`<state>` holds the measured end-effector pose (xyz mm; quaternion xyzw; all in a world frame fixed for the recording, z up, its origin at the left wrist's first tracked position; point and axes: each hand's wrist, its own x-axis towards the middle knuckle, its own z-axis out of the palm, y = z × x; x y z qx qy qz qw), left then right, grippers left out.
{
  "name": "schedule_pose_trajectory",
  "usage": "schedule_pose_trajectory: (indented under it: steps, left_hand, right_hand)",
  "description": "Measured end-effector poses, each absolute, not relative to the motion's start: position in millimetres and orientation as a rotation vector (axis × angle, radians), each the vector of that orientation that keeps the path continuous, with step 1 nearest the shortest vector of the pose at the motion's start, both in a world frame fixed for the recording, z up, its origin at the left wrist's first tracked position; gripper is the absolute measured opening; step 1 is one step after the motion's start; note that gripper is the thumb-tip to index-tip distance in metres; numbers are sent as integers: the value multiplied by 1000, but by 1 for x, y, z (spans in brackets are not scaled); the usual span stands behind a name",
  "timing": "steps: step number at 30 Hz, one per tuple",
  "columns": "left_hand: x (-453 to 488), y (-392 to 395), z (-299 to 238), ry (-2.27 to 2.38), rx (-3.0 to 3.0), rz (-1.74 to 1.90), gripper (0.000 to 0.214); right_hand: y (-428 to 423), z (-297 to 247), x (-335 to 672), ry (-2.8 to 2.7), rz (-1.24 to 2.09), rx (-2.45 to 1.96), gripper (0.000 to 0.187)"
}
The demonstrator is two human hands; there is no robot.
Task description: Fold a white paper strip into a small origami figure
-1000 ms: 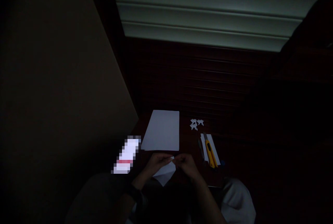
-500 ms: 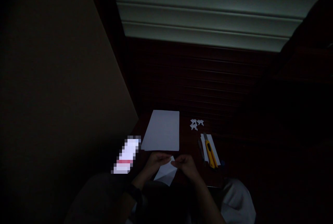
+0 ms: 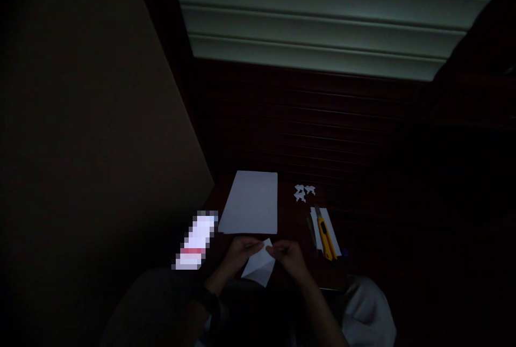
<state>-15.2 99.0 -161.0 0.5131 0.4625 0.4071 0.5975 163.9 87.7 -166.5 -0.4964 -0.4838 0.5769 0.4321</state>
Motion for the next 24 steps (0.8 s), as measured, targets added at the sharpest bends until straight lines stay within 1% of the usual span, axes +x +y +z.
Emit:
schedule_pose_trajectory:
  steps: [7,12,17,24]
  left_hand:
    - [-14,100,-159,1083,1220,933,36]
    - [-13,100,-157,1033,1229,968,32]
    - [-11,99,-162,1002,1237,970,31]
    - [-8,97,-163,960,1245,923,31]
  right_hand:
    - [86,-163,164,-1172,1434,-1264,33]
    - [87,-159,163,-1177,1419,-1253,31]
    - [92,-156,160,-1267,1418,-1259,35]
    - [92,-165,161,-1188,1420,-1298,34]
